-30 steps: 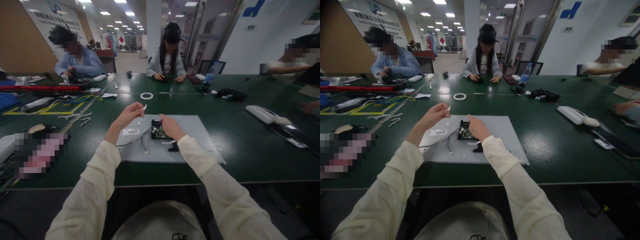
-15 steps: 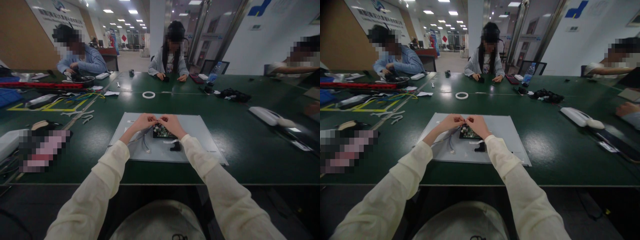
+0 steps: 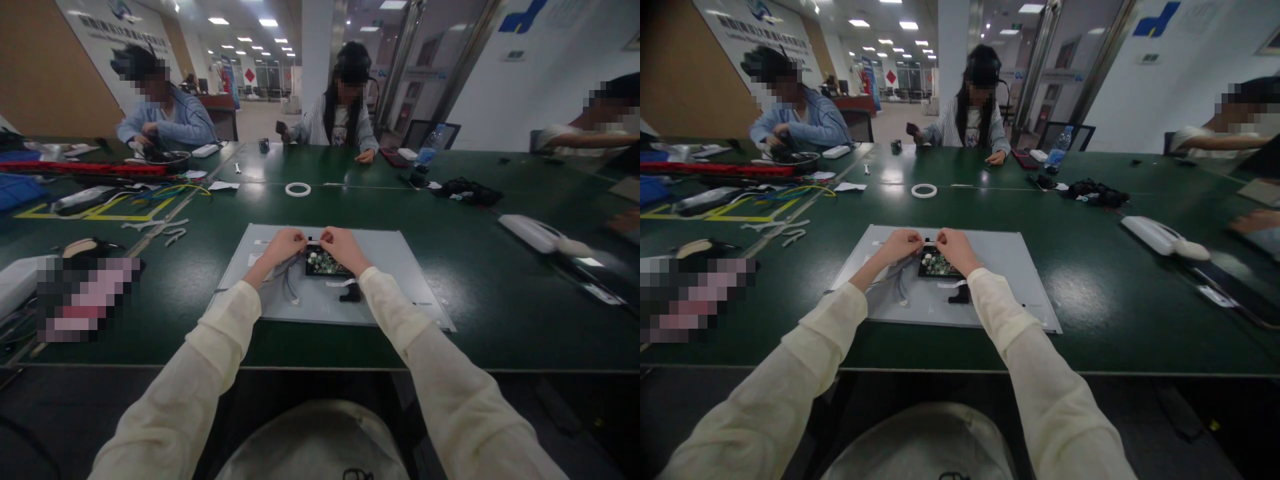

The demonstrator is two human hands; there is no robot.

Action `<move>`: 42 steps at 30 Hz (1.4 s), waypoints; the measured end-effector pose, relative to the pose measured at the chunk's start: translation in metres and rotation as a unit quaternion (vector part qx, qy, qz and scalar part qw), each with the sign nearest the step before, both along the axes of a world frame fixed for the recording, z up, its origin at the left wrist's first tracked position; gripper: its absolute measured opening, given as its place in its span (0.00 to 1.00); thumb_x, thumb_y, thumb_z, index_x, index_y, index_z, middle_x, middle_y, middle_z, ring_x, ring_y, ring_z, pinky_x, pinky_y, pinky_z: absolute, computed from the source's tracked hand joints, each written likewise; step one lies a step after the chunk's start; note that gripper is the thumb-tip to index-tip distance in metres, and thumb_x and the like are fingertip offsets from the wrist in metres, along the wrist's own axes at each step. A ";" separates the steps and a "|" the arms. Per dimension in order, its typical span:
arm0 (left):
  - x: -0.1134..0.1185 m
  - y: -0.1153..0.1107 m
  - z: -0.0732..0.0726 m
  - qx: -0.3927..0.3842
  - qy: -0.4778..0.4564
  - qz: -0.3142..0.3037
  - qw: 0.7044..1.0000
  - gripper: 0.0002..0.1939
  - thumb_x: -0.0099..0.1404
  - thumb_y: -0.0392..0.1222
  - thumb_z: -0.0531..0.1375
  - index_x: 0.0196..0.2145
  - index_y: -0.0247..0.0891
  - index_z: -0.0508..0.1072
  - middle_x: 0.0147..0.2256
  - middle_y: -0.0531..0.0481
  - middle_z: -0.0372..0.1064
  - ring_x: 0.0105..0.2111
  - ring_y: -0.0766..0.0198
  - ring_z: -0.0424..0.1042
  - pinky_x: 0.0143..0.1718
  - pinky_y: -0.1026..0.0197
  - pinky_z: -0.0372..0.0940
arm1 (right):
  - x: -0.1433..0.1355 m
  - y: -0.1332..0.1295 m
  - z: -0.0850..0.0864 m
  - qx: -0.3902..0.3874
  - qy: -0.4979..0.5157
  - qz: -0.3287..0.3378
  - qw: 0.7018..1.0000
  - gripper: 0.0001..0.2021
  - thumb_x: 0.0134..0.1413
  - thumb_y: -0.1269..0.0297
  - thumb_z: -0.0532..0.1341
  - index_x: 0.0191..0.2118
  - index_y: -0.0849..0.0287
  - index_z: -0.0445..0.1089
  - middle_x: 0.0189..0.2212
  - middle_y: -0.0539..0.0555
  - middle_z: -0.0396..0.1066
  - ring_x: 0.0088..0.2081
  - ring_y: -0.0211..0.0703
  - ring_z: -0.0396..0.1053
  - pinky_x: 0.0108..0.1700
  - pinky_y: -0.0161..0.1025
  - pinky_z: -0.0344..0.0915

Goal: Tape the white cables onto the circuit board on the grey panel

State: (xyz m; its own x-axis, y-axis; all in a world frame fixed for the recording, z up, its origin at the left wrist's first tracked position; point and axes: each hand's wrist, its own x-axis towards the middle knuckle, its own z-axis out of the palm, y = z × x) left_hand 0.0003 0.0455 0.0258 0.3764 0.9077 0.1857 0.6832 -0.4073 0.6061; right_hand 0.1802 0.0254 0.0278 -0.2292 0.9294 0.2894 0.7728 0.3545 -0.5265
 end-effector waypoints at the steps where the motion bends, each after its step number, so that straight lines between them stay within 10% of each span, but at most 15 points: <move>1: 0.000 0.000 -0.001 0.005 0.009 0.002 1.000 0.12 0.56 0.43 0.54 0.25 0.35 0.74 0.18 0.51 0.69 0.24 0.64 0.68 0.30 0.64 0.60 | 0.001 0.001 0.000 0.000 -0.007 -0.004 1.000 0.04 0.50 0.71 0.59 0.32 0.63 0.71 0.27 0.53 0.73 0.31 0.36 0.68 0.36 0.32 0.59; 34: -0.004 -0.023 0.012 0.096 0.294 0.142 0.940 0.22 0.60 0.55 0.54 0.41 0.33 0.70 0.35 0.37 0.71 0.38 0.49 0.71 0.35 0.57 0.61 | 0.004 -0.019 0.018 0.071 -0.179 -0.067 0.979 0.09 0.54 0.73 0.55 0.41 0.59 0.67 0.38 0.57 0.64 0.37 0.42 0.64 0.36 0.36 0.57; 42: -0.013 -0.019 0.009 0.080 0.291 0.158 0.940 0.24 0.59 0.58 0.54 0.39 0.33 0.71 0.35 0.35 0.71 0.37 0.45 0.71 0.34 0.56 0.61 | 0.008 -0.014 0.011 0.043 -0.114 0.074 0.990 0.09 0.55 0.72 0.54 0.37 0.61 0.71 0.37 0.55 0.65 0.38 0.39 0.64 0.42 0.35 0.58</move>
